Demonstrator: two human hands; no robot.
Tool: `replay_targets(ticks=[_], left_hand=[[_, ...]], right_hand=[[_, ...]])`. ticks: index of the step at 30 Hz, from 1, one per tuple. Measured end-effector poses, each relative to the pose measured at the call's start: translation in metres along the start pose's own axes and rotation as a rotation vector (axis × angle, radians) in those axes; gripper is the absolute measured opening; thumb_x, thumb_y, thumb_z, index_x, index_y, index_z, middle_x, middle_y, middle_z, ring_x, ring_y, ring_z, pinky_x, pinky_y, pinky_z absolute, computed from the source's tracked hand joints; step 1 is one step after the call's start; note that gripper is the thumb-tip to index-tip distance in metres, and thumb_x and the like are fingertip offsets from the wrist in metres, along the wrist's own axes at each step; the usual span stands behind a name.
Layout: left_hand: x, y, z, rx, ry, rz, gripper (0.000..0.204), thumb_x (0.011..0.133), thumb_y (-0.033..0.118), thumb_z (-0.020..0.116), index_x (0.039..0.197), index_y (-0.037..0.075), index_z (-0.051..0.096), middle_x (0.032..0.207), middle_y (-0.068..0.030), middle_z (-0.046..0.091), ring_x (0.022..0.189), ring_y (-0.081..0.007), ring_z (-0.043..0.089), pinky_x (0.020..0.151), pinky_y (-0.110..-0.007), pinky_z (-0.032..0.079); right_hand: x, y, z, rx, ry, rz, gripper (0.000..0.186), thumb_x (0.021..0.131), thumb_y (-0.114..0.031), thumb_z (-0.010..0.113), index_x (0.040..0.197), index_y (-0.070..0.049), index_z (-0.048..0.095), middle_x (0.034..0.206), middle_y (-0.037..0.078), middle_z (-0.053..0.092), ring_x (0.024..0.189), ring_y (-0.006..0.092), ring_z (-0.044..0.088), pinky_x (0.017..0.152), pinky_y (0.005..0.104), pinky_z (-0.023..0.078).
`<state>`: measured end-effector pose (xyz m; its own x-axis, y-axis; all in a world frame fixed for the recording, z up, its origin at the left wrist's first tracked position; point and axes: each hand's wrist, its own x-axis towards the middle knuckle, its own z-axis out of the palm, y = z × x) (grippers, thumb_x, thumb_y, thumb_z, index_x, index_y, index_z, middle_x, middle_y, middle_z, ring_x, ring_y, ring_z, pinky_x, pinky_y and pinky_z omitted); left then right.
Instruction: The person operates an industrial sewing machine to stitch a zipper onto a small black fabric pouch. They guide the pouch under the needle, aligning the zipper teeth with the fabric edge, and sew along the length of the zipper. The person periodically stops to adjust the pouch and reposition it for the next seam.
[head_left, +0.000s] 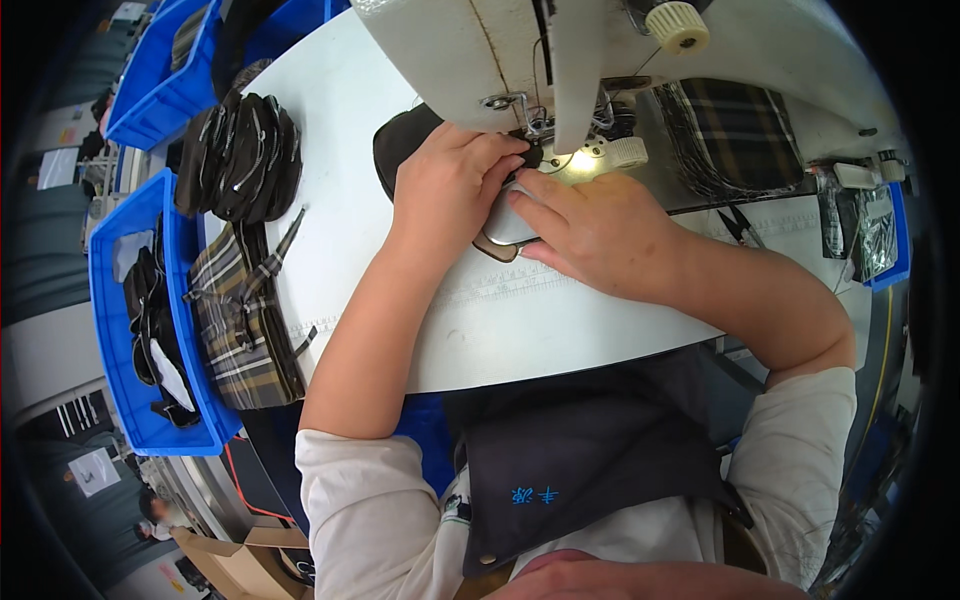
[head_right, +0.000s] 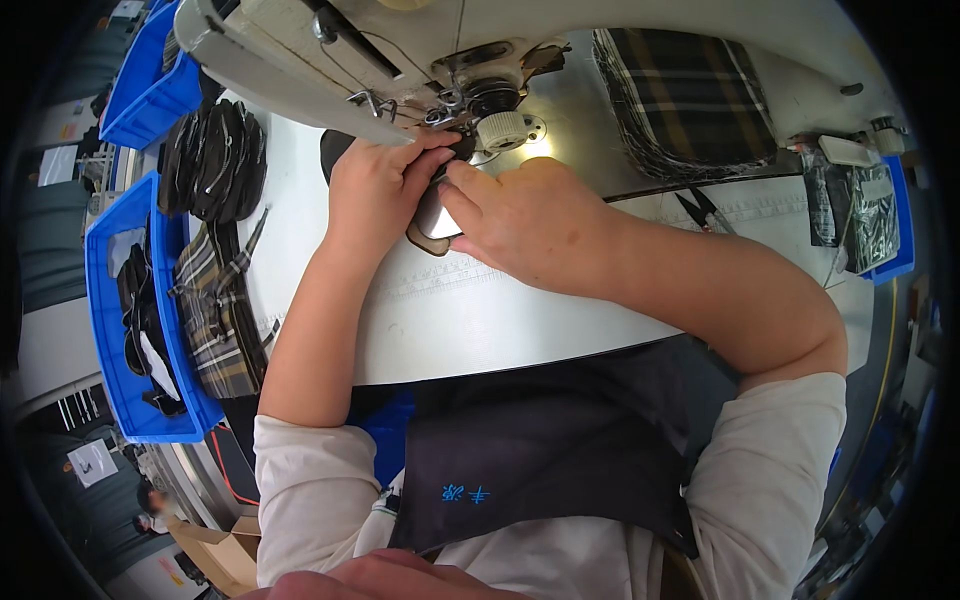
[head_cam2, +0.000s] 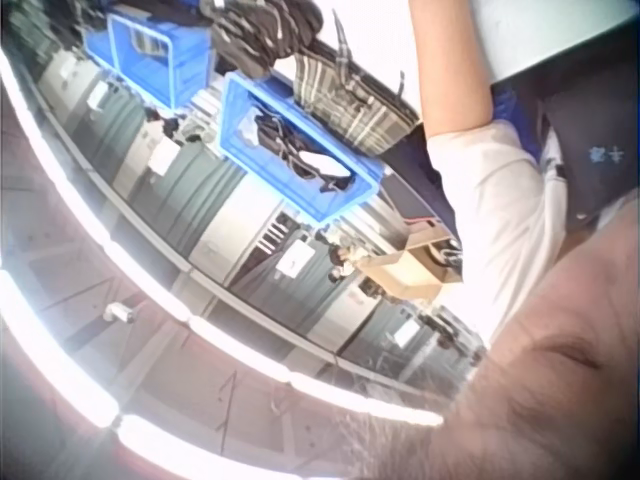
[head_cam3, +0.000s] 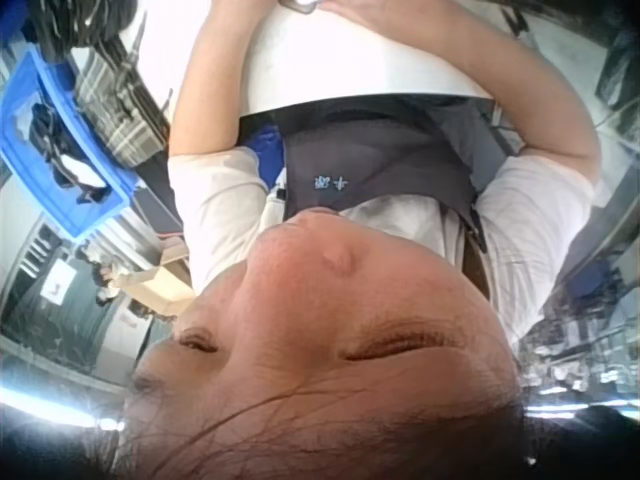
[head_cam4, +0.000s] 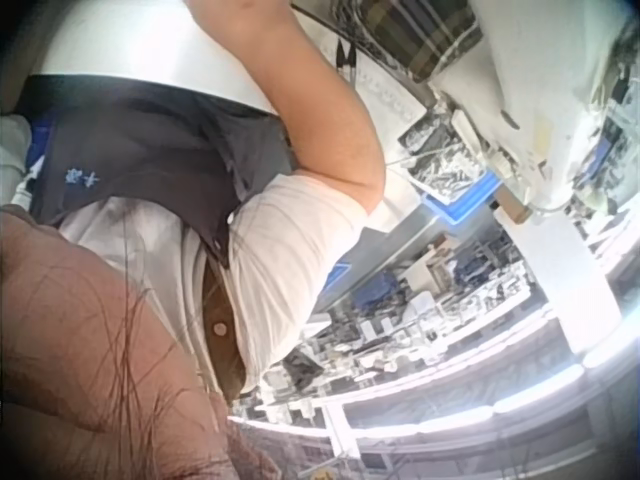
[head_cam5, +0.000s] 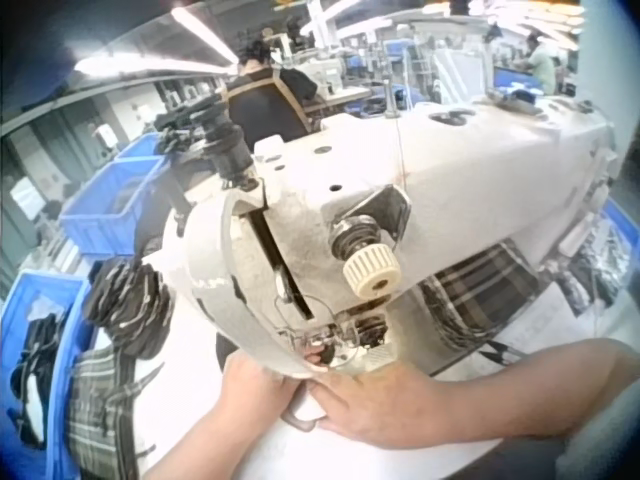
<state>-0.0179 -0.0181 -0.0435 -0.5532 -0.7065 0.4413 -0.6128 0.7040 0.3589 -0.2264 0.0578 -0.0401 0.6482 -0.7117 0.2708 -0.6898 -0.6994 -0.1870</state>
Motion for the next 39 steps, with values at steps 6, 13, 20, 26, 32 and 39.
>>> replay_targets(ticks=[6,13,20,26,32,39], left_hand=[[0.000,-0.004,0.004,-0.035,0.031,0.004,0.011,0.089,0.013,0.078,0.100,0.014,0.081,0.104,0.0006,0.076,0.098,-0.0234,0.071,0.078,-0.036,0.059],[-0.001,0.000,0.006,0.035,0.061,-0.051,0.011,0.089,0.013,0.077,0.100,0.014,0.081,0.102,0.0035,0.075,0.097,-0.0220,0.070,0.076,-0.036,0.059],[0.000,0.005,0.007,0.048,0.082,-0.052,0.012,0.089,0.013,0.077,0.100,0.014,0.080,0.102,0.0040,0.073,0.093,-0.0221,0.068,0.075,-0.037,0.058],[-0.002,0.007,0.001,0.026,0.045,-0.046,0.020,0.088,0.010,0.076,0.108,0.012,0.075,0.105,-0.0023,0.072,0.099,-0.0269,0.068,0.079,-0.040,0.058],[-0.007,0.020,-0.027,-0.039,-0.114,-0.099,0.034,0.080,0.012,0.079,0.112,0.010,0.068,0.112,-0.0077,0.070,0.110,-0.0315,0.067,0.087,-0.041,0.057],[-0.010,0.036,-0.030,0.040,-0.183,-0.114,0.047,0.073,0.013,0.085,0.115,0.008,0.065,0.123,-0.0095,0.069,0.115,-0.0319,0.067,0.092,-0.041,0.058]], right_hand=[[0.000,0.004,0.006,-0.046,0.111,-0.048,0.047,0.090,-0.039,0.081,0.116,-0.002,0.067,0.127,0.013,0.067,0.079,0.0236,0.072,0.067,0.0344,0.058],[0.002,0.005,0.008,-0.087,0.138,-0.047,0.048,0.091,-0.041,0.080,0.114,-0.001,0.066,0.126,0.013,0.068,0.073,0.0217,0.072,0.062,0.0326,0.058],[0.002,0.005,0.007,-0.091,0.148,-0.047,0.050,0.090,-0.042,0.081,0.114,-0.001,0.067,0.126,0.012,0.066,0.073,0.0212,0.071,0.062,0.0319,0.057],[0.001,0.006,0.006,-0.085,0.165,-0.043,0.048,0.089,-0.040,0.081,0.113,-0.002,0.067,0.126,0.011,0.066,0.072,0.0213,0.071,0.061,0.0322,0.057],[0.000,0.004,0.003,-0.069,0.096,0.007,0.036,0.085,-0.025,0.080,0.111,-0.002,0.068,0.124,0.010,0.067,0.076,0.0209,0.071,0.063,0.0332,0.058],[-0.005,0.009,0.002,-0.092,0.133,-0.082,0.041,0.081,-0.013,0.078,0.121,-0.002,0.072,0.130,0.008,0.069,0.111,0.0221,0.069,0.074,0.0323,0.062]])
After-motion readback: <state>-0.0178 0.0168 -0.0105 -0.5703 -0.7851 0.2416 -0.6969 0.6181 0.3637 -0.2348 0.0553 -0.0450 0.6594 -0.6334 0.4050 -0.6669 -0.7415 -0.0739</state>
